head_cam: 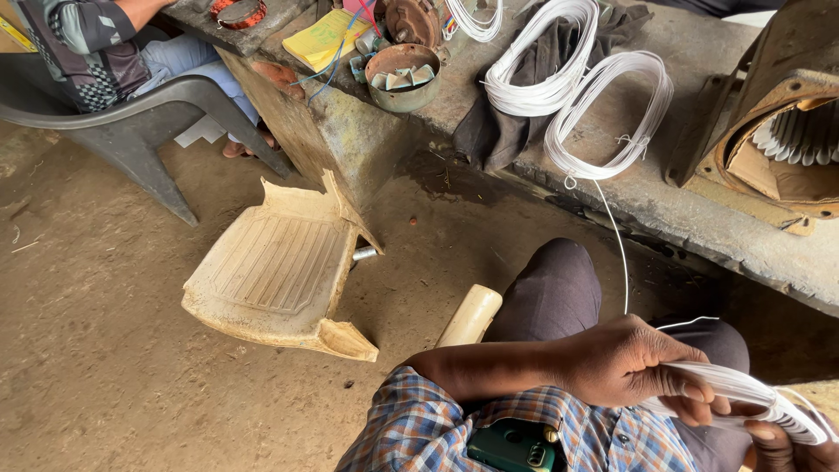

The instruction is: The person sits on a chair and coils a long white plastic strip by hand over their lap, forming loops. They place the finished coil into the opening of a bench-mounted machine, press it in with their hand, and use a thin wooden stick to help position it, then begin coiling another length of the strip.

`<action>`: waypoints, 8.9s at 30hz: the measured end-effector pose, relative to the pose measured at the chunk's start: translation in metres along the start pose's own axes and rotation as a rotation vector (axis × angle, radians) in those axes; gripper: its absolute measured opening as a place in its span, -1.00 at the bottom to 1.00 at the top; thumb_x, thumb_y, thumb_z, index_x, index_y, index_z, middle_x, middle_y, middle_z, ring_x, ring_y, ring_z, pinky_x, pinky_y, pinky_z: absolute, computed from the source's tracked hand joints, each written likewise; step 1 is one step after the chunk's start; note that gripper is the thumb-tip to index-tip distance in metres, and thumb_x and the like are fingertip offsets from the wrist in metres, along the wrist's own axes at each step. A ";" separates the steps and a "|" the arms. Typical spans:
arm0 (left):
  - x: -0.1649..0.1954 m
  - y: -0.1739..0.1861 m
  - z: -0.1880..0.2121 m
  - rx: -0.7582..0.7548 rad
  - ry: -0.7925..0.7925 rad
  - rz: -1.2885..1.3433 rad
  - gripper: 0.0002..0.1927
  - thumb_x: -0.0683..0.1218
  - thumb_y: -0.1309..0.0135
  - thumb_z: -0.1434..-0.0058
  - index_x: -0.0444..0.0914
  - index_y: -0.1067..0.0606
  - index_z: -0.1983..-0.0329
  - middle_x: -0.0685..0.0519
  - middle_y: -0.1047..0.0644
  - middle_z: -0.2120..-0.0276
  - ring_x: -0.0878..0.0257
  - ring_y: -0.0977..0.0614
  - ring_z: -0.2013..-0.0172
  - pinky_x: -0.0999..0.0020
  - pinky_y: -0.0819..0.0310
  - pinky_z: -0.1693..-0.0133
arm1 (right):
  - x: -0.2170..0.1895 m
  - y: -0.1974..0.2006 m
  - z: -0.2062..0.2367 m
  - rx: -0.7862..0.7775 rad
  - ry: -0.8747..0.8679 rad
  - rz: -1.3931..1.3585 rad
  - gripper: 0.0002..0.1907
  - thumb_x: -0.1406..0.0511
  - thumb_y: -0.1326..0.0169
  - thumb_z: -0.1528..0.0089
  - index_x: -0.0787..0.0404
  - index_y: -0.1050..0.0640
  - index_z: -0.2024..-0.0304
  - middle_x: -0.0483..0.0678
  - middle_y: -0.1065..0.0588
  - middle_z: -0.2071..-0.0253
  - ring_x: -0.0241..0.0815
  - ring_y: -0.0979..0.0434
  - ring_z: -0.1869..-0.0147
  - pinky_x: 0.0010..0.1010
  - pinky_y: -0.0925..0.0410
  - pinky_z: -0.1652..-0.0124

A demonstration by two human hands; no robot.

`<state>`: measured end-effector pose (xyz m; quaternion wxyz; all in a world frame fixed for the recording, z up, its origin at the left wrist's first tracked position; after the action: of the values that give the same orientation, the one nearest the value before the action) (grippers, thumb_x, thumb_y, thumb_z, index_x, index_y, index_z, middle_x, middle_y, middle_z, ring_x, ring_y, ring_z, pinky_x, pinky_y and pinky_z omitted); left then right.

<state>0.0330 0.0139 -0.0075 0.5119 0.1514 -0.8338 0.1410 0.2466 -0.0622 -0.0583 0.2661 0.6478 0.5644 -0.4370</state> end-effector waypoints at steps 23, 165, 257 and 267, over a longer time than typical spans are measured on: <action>0.007 0.005 0.000 0.004 -0.074 -0.244 -0.76 0.03 0.00 -0.61 -0.17 -0.57 -0.11 0.18 -0.72 0.20 0.47 -0.75 0.16 0.58 -0.62 0.05 | 0.003 0.002 -0.003 0.000 -0.003 0.001 -0.72 0.37 -0.12 -0.37 0.50 -0.50 -0.04 0.12 -0.56 0.16 -0.24 -0.61 0.07 -0.42 -0.49 -0.04; 0.046 -0.011 -0.006 -0.147 -0.101 -0.083 -0.73 -0.07 -0.03 -0.50 -0.37 -0.53 -0.07 -0.10 -0.68 0.18 0.16 -0.76 0.14 0.27 -0.74 0.05 | -0.106 -0.026 -0.013 -0.487 0.170 0.361 -0.79 0.31 -0.10 -0.32 0.30 -0.58 0.05 0.10 -0.67 0.10 0.09 -0.76 0.03 -0.23 -0.57 0.06; 0.060 -0.010 -0.015 -0.287 -0.012 -0.116 -0.70 -0.02 -0.06 -0.49 -0.32 -0.49 -0.11 -0.12 -0.68 0.18 0.10 -0.78 0.18 0.26 -0.74 0.10 | -0.112 -0.023 -0.029 -0.833 0.207 0.114 -0.74 0.36 -0.02 -0.40 0.36 -0.54 -0.10 0.21 -0.62 -0.03 0.20 -0.67 -0.09 -0.11 -0.51 -0.08; 0.045 -0.008 -0.014 -0.154 -0.028 -0.029 -0.74 -0.06 0.00 -0.52 -0.37 -0.55 0.09 -0.10 -0.67 0.27 0.16 -0.76 0.19 0.22 -0.75 0.08 | -0.096 -0.033 -0.021 -0.533 0.137 0.305 -0.88 0.34 -0.08 -0.33 0.29 -0.57 0.18 0.06 -0.62 0.33 0.03 -0.69 0.27 -0.26 -0.47 0.30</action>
<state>0.0284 0.0077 0.0394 0.5124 0.1255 -0.8469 0.0668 0.2219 -0.0857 0.0399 0.4502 0.6604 0.5721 -0.1842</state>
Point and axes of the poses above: each hand's wrist, its own z-axis away from the middle knuckle, its own y-axis out of the back of the hand, x = y × z, the point moved 4 cm from there along -z, towards the middle knuckle
